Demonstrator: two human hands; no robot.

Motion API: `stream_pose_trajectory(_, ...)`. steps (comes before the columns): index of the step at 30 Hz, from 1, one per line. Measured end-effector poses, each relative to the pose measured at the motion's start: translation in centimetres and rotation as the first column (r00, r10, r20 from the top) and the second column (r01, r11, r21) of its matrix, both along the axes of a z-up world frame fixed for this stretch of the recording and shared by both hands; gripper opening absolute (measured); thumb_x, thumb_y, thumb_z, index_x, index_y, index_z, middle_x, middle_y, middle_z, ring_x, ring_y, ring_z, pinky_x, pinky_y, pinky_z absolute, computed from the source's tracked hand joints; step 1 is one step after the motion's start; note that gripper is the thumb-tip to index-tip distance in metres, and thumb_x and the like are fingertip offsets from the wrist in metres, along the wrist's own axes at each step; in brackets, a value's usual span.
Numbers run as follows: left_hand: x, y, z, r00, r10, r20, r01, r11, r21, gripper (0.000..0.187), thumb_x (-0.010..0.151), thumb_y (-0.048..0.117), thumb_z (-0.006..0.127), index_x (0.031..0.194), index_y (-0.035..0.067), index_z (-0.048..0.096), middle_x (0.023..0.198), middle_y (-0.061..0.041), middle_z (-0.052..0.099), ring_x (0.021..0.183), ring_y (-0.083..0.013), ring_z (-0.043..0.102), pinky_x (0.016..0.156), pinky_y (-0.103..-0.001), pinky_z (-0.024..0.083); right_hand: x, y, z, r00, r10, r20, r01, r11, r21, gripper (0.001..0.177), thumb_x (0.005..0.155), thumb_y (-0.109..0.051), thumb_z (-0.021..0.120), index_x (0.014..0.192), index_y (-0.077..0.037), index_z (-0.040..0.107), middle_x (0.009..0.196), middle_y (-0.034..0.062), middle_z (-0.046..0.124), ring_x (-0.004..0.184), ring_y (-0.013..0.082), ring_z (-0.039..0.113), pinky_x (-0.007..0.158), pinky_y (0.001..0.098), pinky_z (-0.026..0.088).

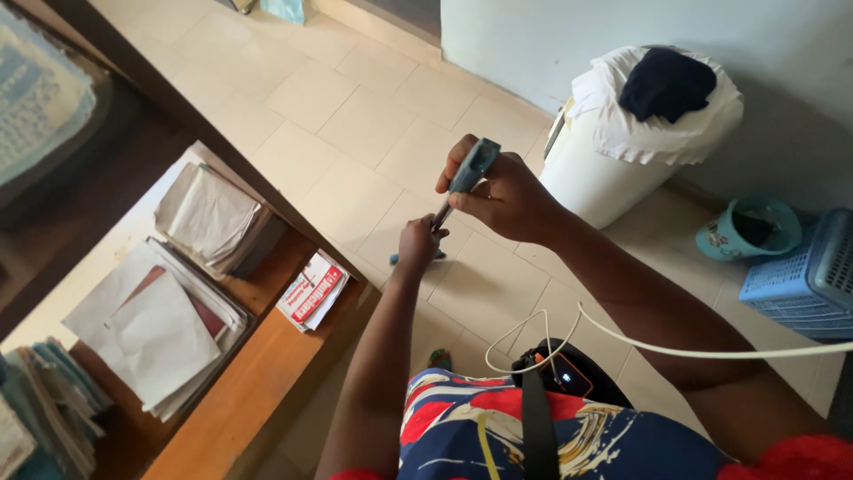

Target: Cleaning a room by picking up papers and organizing items near a bookshelf.

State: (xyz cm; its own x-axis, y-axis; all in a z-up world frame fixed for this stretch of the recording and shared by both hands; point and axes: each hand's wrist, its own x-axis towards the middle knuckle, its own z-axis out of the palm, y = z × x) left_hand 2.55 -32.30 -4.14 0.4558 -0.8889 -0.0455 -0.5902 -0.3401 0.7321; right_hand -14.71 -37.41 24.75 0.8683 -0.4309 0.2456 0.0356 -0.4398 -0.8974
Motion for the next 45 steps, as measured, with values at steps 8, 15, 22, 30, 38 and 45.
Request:
stream_pose_trajectory(8,0.1,0.0,4.2,0.983,-0.182,-0.002,0.176,0.958,-0.228,0.018,0.085,0.011,0.078,0.095,0.001,0.066,0.085,-0.022,0.070,0.080,-0.0435,0.067,0.068,-0.049,0.051,-0.6,-0.3,3.9,0.997,-0.054,0.048,0.057,0.996,-0.067,0.022,0.092,-0.003,0.068,0.108,-0.007,0.054,0.107,0.0069,0.069,0.099,0.0137,0.072,0.077,0.0289,0.062)
stream_pose_trajectory(15,-2.5,0.6,8.7,0.963,-0.198,-0.182,0.153,0.960,-0.236,0.018,0.083,0.002,0.072,0.100,0.002,0.064,0.083,-0.021,0.069,0.079,-0.0410,0.069,0.068,-0.046,0.053,-0.9,-0.3,5.9,0.988,-0.145,0.062,0.147,0.988,-0.041,0.027,0.096,-0.010,0.069,0.118,-0.009,0.053,0.109,0.0060,0.071,0.106,0.0165,0.072,0.084,0.0334,0.064)
stream_pose_trajectory(22,-4.5,0.8,9.5,0.942,-0.255,-0.219,0.207,0.954,-0.218,0.014,0.084,-0.001,0.069,0.096,0.004,0.064,0.083,-0.019,0.070,0.080,-0.0377,0.071,0.068,-0.045,0.054,-1.9,-0.3,5.9,0.973,-0.215,0.081,0.221,0.973,-0.067,0.026,0.098,-0.015,0.068,0.119,-0.008,0.054,0.108,0.0072,0.072,0.106,0.0165,0.072,0.084,0.0330,0.064)
stream_pose_trajectory(30,-5.9,0.5,10.1,0.905,-0.353,-0.240,0.311,0.930,-0.196,0.015,0.084,0.001,0.072,0.096,0.003,0.064,0.085,-0.019,0.071,0.081,-0.0392,0.069,0.067,-0.046,0.053,-3.7,0.5,5.6,0.931,-0.356,0.086,0.361,0.931,-0.049,0.027,0.096,-0.017,0.072,0.118,-0.009,0.057,0.108,0.0059,0.073,0.103,0.0153,0.073,0.078,0.0310,0.063)
stream_pose_trajectory(38,-7.4,-0.6,8.9,0.880,-0.423,-0.215,0.381,0.900,-0.213,0.017,0.082,0.002,0.074,0.095,0.004,0.064,0.088,-0.018,0.071,0.084,-0.0408,0.069,0.068,-0.048,0.053,-6.2,0.5,4.5,0.906,-0.394,0.155,0.391,0.919,0.048,0.029,0.096,-0.017,0.075,0.120,-0.008,0.062,0.111,0.0053,0.071,0.104,0.0141,0.069,0.084,0.0307,0.060)
stream_pose_trajectory(45,-9.3,-2.0,10.5,0.868,-0.441,-0.226,0.399,0.893,-0.209,0.017,0.083,0.002,0.073,0.095,0.004,0.062,0.088,-0.019,0.070,0.084,-0.0423,0.067,0.067,-0.049,0.052,-8.7,-0.4,4.2,0.871,-0.444,0.211,0.432,0.896,0.103,0.035,0.095,-0.016,0.075,0.125,-0.007,0.060,0.115,0.0046,0.069,0.108,0.0139,0.066,0.089,0.0310,0.059)
